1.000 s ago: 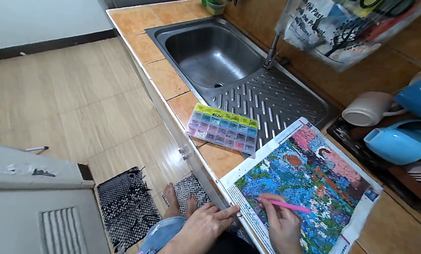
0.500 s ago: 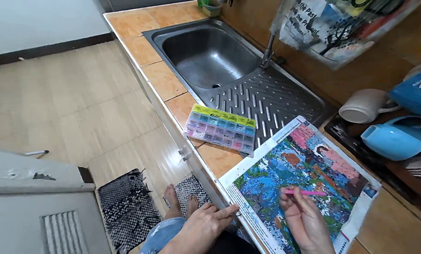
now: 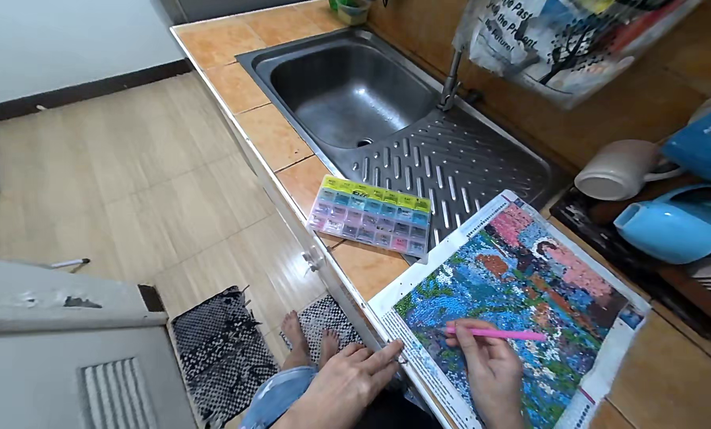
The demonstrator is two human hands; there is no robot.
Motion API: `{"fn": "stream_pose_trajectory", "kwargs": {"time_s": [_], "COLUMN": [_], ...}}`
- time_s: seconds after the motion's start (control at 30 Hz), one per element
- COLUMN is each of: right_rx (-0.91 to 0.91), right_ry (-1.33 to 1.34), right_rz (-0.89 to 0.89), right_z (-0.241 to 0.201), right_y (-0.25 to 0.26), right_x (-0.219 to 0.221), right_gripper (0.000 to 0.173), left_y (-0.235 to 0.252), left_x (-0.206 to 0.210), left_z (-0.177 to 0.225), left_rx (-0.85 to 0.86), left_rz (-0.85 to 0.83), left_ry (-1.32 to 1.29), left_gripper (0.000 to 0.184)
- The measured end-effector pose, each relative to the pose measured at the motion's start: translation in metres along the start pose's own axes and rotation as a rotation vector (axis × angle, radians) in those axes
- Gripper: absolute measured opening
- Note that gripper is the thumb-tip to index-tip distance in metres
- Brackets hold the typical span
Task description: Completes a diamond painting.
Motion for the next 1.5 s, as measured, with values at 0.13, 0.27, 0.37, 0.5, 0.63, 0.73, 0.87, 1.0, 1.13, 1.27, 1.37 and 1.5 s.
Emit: {"fn": "stream_pose_trajectory", "kwargs": {"time_s": [0.13,0.27,0.37,0.5,0.63,0.73,0.87,1.0,1.13,1.27,1.37,1.5], "right_rx": [-0.078,-0.09,-0.099,-0.1,-0.107,-0.125,-0.131,-0.122,-0.113,-0.116,-0.111,-0.113], "right_ry": [-0.065,-0.096,-0.13,-0.146,-0.147,-0.159,-0.154,-0.159,-0.174,-0.194,-0.213,-0.219], "right_rz": [-0.007,-0.007,-0.003,-0.005,-0.013,-0.023,-0.028,-0.026,-0.026,-0.043,-0.053,-0.049], "right_z": [-0.0006,-0.0005,0.0,-0.0006,-0.0002,0.0013,0.0015,0.0016,0.0033,0.0034,0.0032,0.002], "right_y": [-0.0007,0.0007,0.0012,0.0018,0.0012,0.0007,0.001,0.0012,0.0018,0.0029,0.0043,0.0051], "right_x": [0.0031,0.0032,0.002,0.0014,0.0025,0.0037,0.0044,0.0043,0.0049,0.0054,0.006,0.0057], "right_gripper": [0.011,0.012,0.015,0.015,0.015,0.015,0.015,0.015,0.016,0.018,0.019,0.018], "left_y": [-0.0005,-0.001,-0.0012,-0.001,-0.001,-0.0012,-0.0011,-0.0004,-0.0004,-0.0005,-0.0004,-0.0004], "left_x": [0.0001,0.0018,0.0028,0.0026,0.0034,0.0038,0.0027,0.0027,0.0039,0.0036,0.0027,0.0031], "left_z": [-0.0023,-0.0031,-0.004,-0.0046,-0.0053,-0.0059,-0.006,-0.0068,-0.0074,-0.0071,-0.0074,-0.0074], "left_rx": [-0.031,-0.051,-0.063,-0.07,-0.064,-0.061,-0.06,-0.063,-0.062,-0.057,-0.058,-0.057], "left_rz": [-0.019,-0.039,-0.044,-0.04,-0.04,-0.041,-0.046,-0.065,-0.067,-0.056,-0.044,-0.049], "left_ry": [-0.016,-0.014,-0.024,-0.031,-0.03,-0.031,-0.035,-0.046,-0.052,-0.035,-0.029,-0.031], "left_gripper": [0.028,0.028,0.026,0.026,0.025,0.025,0.026,0.026,0.025,0.025,0.024,0.024]}}
Point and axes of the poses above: each hand's wrist, its own y-axis towards the middle knuckle, its own x-axis out of the palm, z = x × y, the point moved 8 cm from there along y, towards the middle knuckle, and after that the axes turned 6 degrees about -z, right-handed, at the moved point
